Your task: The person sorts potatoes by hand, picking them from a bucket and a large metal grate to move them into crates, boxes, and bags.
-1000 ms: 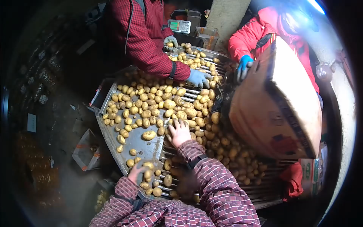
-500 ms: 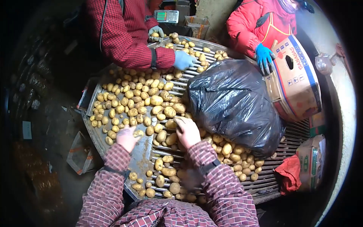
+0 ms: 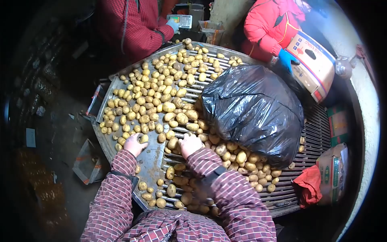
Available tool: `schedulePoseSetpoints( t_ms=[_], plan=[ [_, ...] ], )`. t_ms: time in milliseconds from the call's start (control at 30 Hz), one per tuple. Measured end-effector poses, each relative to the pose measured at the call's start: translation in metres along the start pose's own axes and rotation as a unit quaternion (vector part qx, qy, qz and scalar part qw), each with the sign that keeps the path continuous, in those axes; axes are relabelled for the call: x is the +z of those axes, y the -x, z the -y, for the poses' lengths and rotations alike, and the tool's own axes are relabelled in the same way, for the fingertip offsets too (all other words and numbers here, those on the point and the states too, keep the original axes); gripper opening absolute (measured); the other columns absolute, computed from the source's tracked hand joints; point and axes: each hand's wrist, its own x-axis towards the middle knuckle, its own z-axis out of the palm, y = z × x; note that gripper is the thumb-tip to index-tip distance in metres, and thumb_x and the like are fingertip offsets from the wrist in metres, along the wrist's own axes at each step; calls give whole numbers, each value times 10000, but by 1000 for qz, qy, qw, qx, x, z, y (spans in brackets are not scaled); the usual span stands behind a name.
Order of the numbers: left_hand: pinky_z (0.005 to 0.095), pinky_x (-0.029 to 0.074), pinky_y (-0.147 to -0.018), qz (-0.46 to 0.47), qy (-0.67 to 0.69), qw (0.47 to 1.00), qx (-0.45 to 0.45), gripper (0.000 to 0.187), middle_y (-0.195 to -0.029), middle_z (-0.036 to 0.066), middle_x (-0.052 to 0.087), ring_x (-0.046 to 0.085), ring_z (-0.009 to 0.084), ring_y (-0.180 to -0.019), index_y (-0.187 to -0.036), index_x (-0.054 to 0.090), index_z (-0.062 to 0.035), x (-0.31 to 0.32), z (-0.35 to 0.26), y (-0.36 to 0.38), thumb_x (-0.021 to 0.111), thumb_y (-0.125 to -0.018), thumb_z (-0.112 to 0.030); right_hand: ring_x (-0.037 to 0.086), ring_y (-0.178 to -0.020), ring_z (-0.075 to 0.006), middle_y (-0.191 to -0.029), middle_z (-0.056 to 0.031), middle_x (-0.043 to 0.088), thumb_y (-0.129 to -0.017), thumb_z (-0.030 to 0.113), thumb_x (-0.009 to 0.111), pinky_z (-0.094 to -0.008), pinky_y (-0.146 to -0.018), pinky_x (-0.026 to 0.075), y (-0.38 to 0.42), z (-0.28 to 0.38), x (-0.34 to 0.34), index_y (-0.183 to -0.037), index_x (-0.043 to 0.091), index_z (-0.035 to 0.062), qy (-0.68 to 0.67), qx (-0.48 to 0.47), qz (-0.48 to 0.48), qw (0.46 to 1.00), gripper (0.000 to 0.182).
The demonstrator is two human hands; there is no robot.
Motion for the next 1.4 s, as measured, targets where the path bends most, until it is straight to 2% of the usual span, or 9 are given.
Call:
schedulePoseSetpoints(
  t_ms=[167,333,433,800,1067,1100,1200,1333,1400],
  plan=[
    [329,492,-882,96,565,813,-99,588,-1067,103,654,617,200,-964,-1240,547,-1,29,-8,16,796,-738,-179,661,-949,-273,-937,-120,693,-801,232,611,-387,-793,546,-26,9,6,-994,716,100,59,-9,138,989,257],
    [321,383,-1026,116,265,951,107,570,-1276,106,535,507,191,-1163,-1239,556,-38,64,-55,21,791,-746,-202,634,-982,-323,-1009,-151,668,-617,269,756,-396,-882,502,-12,-33,0,-1177,627,139,-194,-17,104,975,588],
    [302,428,-958,203,576,791,-33,551,-1208,42,580,532,142,-1090,-1255,547,-52,68,-57,10,762,-798,-273,601,-993,-195,-1086,-93,662,-645,188,773,-321,-898,477,-9,-36,17,-1236,569,29,-472,6,135,871,645],
    [312,536,-681,197,680,701,-83,591,-1054,73,626,623,171,-852,-1182,549,-84,24,-8,99,553,-856,-578,599,-936,-177,-1076,-81,627,-840,192,624,-305,-775,510,44,27,2,-1287,498,20,-785,57,242,568,495],
    [290,535,-669,72,792,606,-25,639,-1056,115,628,622,183,-831,-1139,552,-81,-1,44,249,461,-862,-650,638,-907,-245,-1094,-135,611,-805,284,677,-328,-695,545,105,103,12,-1300,456,18,-708,-128,330,611,603],
    [287,535,-667,43,799,600,-17,647,-1057,121,628,622,184,-828,-1133,553,-81,-5,56,272,450,-863,-659,642,-890,-254,-1074,-143,615,-796,325,695,-330,-663,550,117,116,11,-1309,445,25,-781,-92,364,499,645],
    [276,522,-637,-105,827,550,-57,528,-961,116,625,602,178,-768,-1034,551,-102,-22,77,337,541,-844,-595,633,-900,-276,-1168,-176,575,-892,528,508,-342,-658,540,123,125,52,-1316,449,69,-767,-7,439,469,627],
    [282,513,-581,-292,625,723,36,387,-884,106,623,597,185,-693,-931,569,-102,-6,151,413,571,-836,-477,606,-1000,-301,-1198,-161,567,-921,575,435,-396,-740,529,137,181,54,-1351,423,104,-789,43,502,351,637],
    [257,483,-545,-348,712,580,-186,636,-947,91,616,594,212,-713,-1079,553,-104,2,163,452,544,-799,-675,591,-1041,-325,-1221,-161,559,-902,630,419,-445,-743,533,141,202,61,-1358,418,125,-789,-19,529,312,681]
  ],
)
